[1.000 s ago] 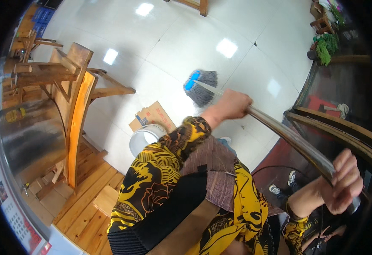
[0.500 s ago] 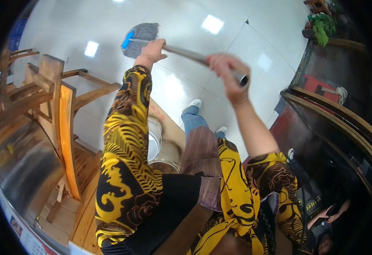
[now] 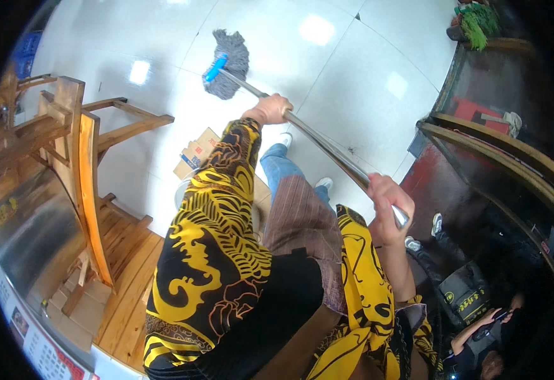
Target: The person mops a tiled floor using a blue mop, moving it back and forth across the surface. The person navigates around wooden chairs and potted plants, covering multiple areas of the room.
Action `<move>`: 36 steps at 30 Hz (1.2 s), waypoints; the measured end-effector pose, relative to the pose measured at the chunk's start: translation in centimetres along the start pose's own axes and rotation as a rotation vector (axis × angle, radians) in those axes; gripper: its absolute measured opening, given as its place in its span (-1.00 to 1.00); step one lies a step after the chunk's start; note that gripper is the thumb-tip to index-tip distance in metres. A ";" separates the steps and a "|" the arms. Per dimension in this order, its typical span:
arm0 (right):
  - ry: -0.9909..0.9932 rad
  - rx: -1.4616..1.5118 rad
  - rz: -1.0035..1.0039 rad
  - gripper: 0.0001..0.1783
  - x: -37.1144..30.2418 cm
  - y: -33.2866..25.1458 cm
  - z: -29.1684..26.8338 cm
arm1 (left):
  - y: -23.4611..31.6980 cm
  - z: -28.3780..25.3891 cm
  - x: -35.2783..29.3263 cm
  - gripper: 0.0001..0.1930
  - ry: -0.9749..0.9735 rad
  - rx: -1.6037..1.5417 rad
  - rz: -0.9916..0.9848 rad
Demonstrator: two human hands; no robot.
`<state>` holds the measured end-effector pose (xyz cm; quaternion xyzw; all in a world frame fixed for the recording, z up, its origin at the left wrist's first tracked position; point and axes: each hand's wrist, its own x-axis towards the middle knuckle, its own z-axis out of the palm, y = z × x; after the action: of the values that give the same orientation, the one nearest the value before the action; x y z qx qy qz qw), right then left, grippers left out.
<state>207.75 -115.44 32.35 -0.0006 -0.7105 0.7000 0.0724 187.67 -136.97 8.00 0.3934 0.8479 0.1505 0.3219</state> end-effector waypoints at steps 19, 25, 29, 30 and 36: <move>0.292 -0.242 -0.007 -0.68 -26.1 -18.2 -18.2 | 39.5 15.6 1.6 -0.83 -0.159 -0.244 0.563; -0.023 -0.330 -0.243 -0.65 -19.8 -21.4 -16.0 | 37.7 10.2 -4.9 -0.86 0.062 -0.285 0.409; -0.323 -0.316 -0.303 -0.69 -16.0 -24.9 -14.6 | 35.6 5.5 -9.9 -0.86 0.122 -0.277 0.358; -0.406 -0.288 -0.300 -0.72 -15.1 -25.4 -14.2 | 34.9 5.0 -11.0 -0.85 0.127 -0.282 0.343; -0.413 0.058 -0.452 -0.74 -9.3 -19.2 -7.8 | 26.6 2.5 -17.3 -0.83 0.173 -0.193 0.071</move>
<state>219.67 -108.97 50.56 0.3019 -0.6720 0.6714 0.0803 212.84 -133.03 27.02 0.3761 0.8395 0.2761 0.2786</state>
